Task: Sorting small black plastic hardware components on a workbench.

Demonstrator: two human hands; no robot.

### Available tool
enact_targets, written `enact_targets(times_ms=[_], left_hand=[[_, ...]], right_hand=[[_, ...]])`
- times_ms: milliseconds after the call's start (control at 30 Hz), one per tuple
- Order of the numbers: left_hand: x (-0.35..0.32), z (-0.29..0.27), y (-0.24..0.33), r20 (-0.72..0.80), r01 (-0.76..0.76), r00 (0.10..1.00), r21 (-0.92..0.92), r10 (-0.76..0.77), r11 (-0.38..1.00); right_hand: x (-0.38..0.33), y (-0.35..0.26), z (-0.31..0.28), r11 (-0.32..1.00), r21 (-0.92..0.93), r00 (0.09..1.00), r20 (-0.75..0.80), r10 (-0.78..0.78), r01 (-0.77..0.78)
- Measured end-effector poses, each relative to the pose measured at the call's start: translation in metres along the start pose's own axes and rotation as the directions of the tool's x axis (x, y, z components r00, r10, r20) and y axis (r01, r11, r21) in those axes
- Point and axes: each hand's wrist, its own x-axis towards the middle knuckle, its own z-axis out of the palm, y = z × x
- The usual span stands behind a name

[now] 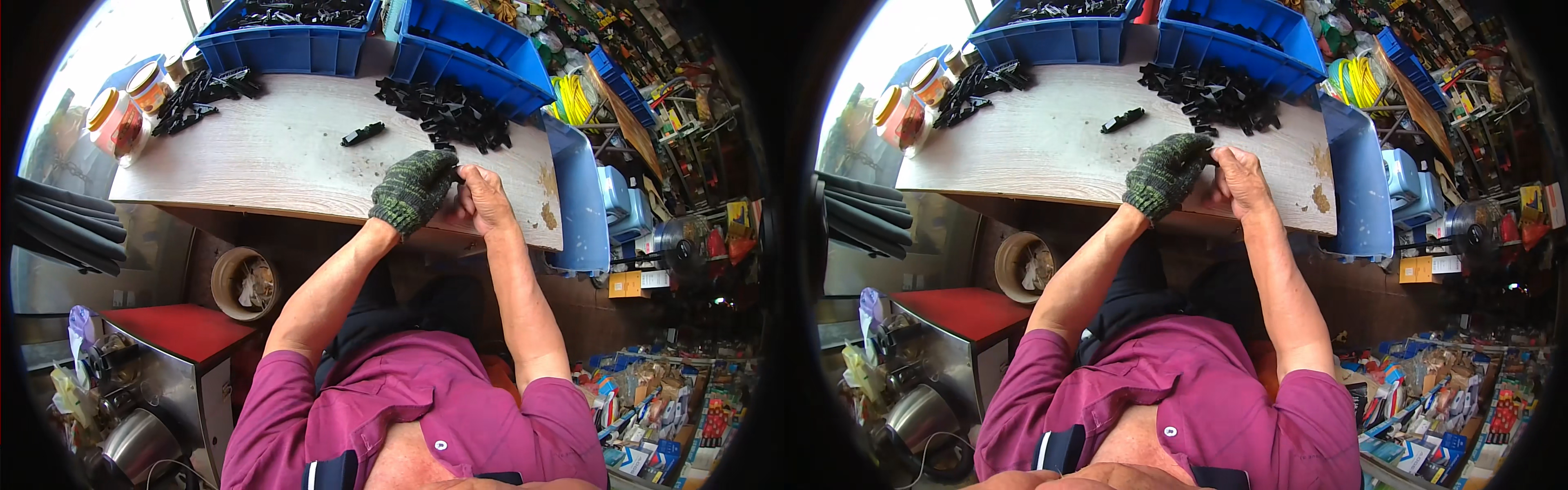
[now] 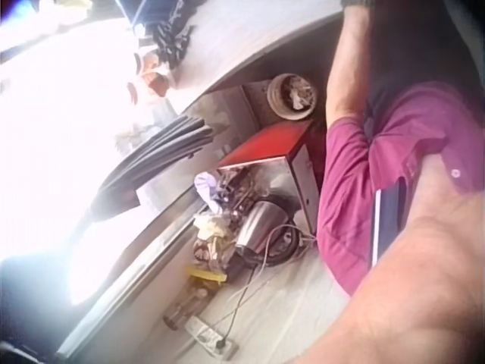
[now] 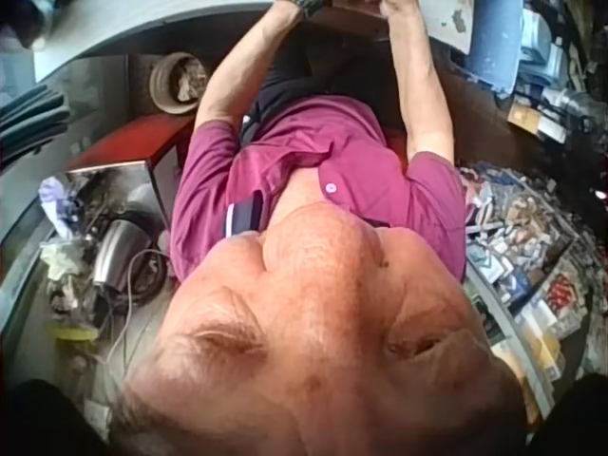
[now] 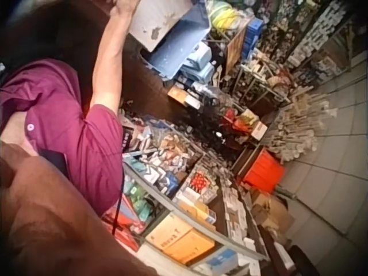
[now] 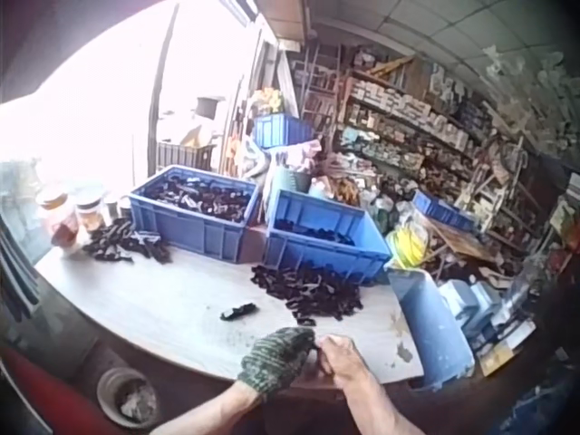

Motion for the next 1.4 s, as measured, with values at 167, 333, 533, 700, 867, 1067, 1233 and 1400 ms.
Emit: enact_targets(times_ms=[167,333,533,700,867,1067,1233,1400], left_hand=[[-0.003,0.0,0.001,0.027,0.049,0.998,0.014,-0.05,0.999],[0.003,-0.006,0.01,0.061,0.4,0.916,-0.165,-0.396,0.901],[0.006,-0.012,0.001,0.126,0.515,0.857,-0.207,-0.499,0.832],[0.007,-0.055,-0.007,-0.3,0.116,0.953,0.503,0.047,0.857],[0.024,-0.083,-0.028,-0.132,0.176,0.984,0.787,-0.118,0.592],[-0.004,-0.046,0.0,0.134,0.0,0.99,0.281,-0.039,0.96],[-0.021,-0.022,0.009,0.126,-0.022,0.992,0.058,0.015,0.998],[-0.014,-0.018,0.02,0.162,0.197,0.968,-0.011,-0.193,0.98]], right_hand=[[0.001,0.006,0.005,0.998,-0.033,0.999,-0.015,-0.052,0.052],[0.0,0.004,0.014,0.991,-0.108,0.994,-0.063,-0.086,0.079],[-0.004,0.002,0.02,0.99,-0.093,0.994,-0.022,-0.105,0.102],[-0.012,-0.002,0.037,0.992,-0.04,0.989,-0.081,-0.12,0.117],[-0.014,-0.003,0.036,0.991,0.111,0.975,-0.219,-0.048,0.074],[-0.007,0.012,0.027,0.967,0.195,0.947,-0.305,-0.1,0.165],[-0.014,0.001,0.043,0.975,0.142,0.914,-0.391,-0.104,0.171],[-0.018,0.0,0.04,0.983,0.154,0.916,-0.401,-0.029,0.098]])
